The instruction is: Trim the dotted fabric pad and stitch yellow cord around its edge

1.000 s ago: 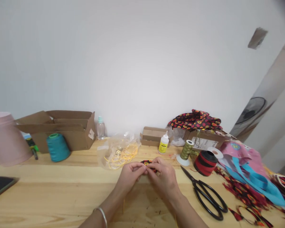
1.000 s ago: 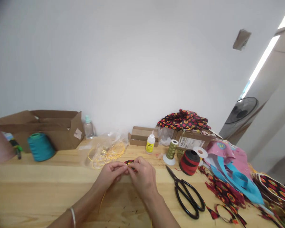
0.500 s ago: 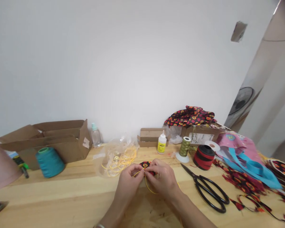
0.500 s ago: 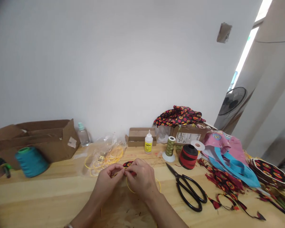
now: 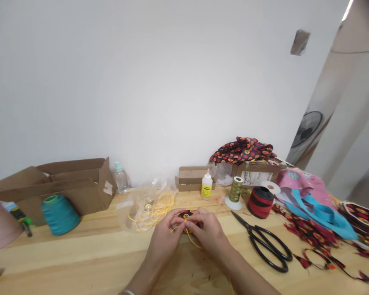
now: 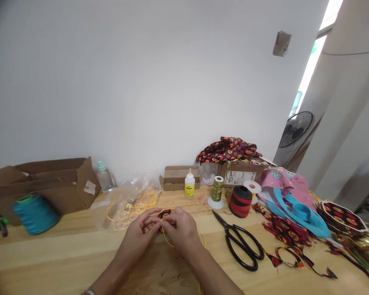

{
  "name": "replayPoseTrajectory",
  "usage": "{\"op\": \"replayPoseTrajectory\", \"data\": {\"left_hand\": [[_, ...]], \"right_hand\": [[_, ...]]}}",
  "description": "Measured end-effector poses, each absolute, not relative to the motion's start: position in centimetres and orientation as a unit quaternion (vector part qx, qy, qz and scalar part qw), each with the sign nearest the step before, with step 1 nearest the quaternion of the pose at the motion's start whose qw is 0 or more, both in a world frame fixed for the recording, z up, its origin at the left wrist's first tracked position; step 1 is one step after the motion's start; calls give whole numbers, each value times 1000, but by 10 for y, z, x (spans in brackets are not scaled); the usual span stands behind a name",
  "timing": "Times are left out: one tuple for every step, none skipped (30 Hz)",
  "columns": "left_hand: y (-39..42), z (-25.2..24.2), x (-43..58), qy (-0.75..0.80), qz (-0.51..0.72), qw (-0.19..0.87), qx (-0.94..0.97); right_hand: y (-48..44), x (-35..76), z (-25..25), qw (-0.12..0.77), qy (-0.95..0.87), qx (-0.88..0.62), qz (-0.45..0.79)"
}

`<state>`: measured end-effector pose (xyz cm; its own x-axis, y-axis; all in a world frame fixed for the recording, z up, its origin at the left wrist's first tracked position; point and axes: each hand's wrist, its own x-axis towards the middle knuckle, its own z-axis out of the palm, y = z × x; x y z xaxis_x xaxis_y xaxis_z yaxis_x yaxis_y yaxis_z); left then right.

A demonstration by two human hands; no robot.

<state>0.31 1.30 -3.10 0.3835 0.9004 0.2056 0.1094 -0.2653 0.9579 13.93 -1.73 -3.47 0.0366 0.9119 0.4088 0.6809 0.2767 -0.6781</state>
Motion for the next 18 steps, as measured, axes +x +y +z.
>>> {"op": "replayPoseTrajectory", "data": {"left_hand": [[13,-32,3,370,411,480,680],[14,-32,3,369,412,483,679],[14,-33,4,367,412,486,677],[14,-33,4,366,413,490,675],[15,-34,5,363,415,495,671],[15,-34,6,360,417,501,667],[16,-34,7,357,420,509,661],[16,-34,7,355,424,520,652],[16,-34,8,352,429,531,640],[17,-34,8,351,435,543,627],[17,-35,8,351,439,555,614],[17,-35,7,352,441,565,601],[18,-36,7,354,443,573,591],[19,-36,6,359,444,578,583],[20,-37,6,365,446,580,576],[21,-39,6,370,449,579,571],[22,-40,5,375,454,575,568],[23,-41,5,381,459,569,566]], "right_hand": [[-16,139,-36,428,-673,-586,145],[-16,140,-37,435,-666,-586,152],[-15,140,-38,441,-661,-587,156],[-15,139,-38,445,-658,-588,156],[-15,139,-38,449,-655,-589,151],[-15,138,-39,456,-652,-589,145],[-15,137,-39,464,-649,-586,140],[-15,136,-39,477,-645,-581,140],[-15,135,-38,495,-637,-572,150],[-15,133,-37,515,-626,-559,175],[-15,132,-35,535,-612,-541,212],[-16,131,-31,553,-600,-516,260],[-17,131,-26,567,-589,-485,311],[-20,132,-20,576,-582,-448,359],[-24,133,-12,578,-581,-409,402],[-29,137,-4,576,-584,-369,436],[-36,142,5,570,-594,-332,461],[-44,148,13,555,-610,-296,482]]}}
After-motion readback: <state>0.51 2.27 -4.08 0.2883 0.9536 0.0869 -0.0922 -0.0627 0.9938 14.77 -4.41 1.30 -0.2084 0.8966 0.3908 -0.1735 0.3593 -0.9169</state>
